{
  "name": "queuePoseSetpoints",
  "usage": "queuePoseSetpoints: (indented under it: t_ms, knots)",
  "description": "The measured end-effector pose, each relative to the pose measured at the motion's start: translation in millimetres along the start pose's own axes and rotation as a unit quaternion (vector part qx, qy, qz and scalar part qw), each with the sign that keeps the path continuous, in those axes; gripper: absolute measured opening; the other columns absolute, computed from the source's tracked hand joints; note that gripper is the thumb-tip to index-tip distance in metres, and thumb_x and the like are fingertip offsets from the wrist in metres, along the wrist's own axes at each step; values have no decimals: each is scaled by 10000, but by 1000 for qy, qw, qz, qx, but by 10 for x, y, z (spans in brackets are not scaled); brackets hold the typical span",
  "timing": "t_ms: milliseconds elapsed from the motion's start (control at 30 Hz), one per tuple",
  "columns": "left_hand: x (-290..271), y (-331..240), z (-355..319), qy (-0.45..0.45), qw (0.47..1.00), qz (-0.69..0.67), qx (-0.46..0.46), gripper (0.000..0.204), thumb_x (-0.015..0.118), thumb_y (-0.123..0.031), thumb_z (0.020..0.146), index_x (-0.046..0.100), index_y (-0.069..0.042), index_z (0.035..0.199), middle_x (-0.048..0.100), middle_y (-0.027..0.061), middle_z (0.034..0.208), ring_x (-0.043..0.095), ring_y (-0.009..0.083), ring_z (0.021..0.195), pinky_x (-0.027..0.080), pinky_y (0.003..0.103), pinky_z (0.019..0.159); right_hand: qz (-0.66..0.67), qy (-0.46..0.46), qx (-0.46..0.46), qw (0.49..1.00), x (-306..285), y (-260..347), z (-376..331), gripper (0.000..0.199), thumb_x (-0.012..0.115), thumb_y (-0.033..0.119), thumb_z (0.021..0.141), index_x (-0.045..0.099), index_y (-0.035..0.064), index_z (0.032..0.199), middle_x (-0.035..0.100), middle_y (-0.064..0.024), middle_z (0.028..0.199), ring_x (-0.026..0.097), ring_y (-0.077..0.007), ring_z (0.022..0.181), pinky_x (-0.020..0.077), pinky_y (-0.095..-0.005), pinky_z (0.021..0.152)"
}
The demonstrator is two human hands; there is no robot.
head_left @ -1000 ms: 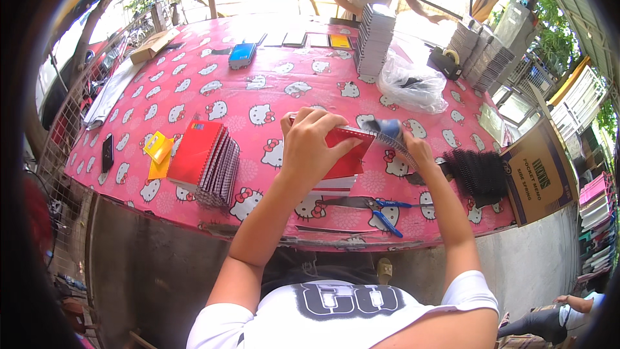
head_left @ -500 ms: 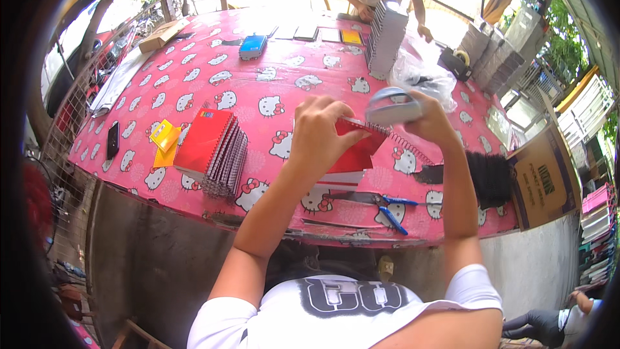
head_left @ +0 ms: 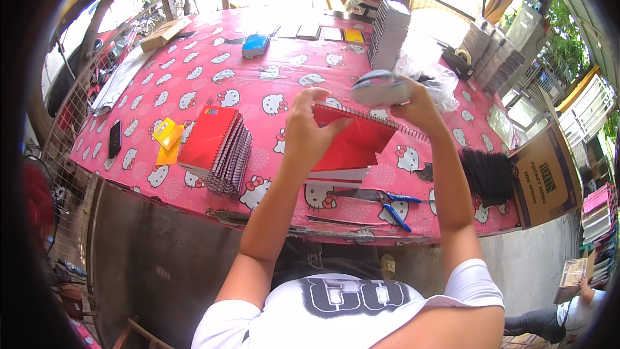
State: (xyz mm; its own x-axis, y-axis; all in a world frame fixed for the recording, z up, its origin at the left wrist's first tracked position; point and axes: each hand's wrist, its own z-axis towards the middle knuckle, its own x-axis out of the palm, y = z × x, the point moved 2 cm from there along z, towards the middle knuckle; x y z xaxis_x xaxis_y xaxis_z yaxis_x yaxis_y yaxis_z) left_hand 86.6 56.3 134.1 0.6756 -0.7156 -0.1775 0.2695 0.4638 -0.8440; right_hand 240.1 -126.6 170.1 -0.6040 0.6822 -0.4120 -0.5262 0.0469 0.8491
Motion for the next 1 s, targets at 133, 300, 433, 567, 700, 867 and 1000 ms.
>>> queuePoseSetpoints:
  t_ms: [133,300,433,567,700,867,1000]
  knots:
    - [-5,150,-81,-6,983,-173,-66,392,777,-26,715,603,14,1064,608,105,1041,609,154,908,537,270,746,-144,-18,-1,989,33,-75,84,392,650,-27,618,625,17,1007,672,-64,895,624,-153,799,508,-300,718]
    - [-51,194,-144,7,947,-298,-116,311,723,29,760,653,4,1062,679,92,958,633,106,832,529,230,675,34,27,-35,998,199,130,52,374,675,7,611,613,23,979,665,-88,874,622,-151,820,499,-306,730]
    - [-74,229,-102,14,937,-332,-111,263,718,57,755,657,33,1010,682,115,900,635,120,746,545,257,628,-201,-65,-23,977,54,-97,106,409,677,48,622,608,40,1026,657,-116,877,648,-197,855,513,-333,752]
    - [-88,201,-117,51,916,-371,-141,168,731,6,778,657,11,928,683,81,859,630,104,753,530,236,643,-396,-206,60,893,-147,-729,-362,370,683,91,663,581,40,1015,648,-192,888,630,-380,885,503,-456,760]
    - [-30,212,10,60,939,-310,-138,122,741,-59,799,642,-17,856,677,64,844,623,96,764,518,223,686,-475,-140,155,855,-164,-1363,-1052,393,677,85,674,557,39,1045,590,-220,1027,554,-408,1008,450,-492,845]
    - [-33,82,60,56,912,-382,-139,144,757,-79,787,648,-24,862,680,62,842,618,87,756,511,224,701,-467,-179,34,865,190,-781,-1547,527,748,249,708,541,45,1147,468,-218,1265,415,-410,1203,328,-495,1015]
    - [0,-72,94,51,927,-334,-166,108,735,-49,800,653,-24,867,690,64,854,619,86,841,502,216,748,-384,-50,90,917,659,-576,-1961,583,736,314,747,519,32,1209,445,-224,1294,403,-407,1216,286,-514,1039]
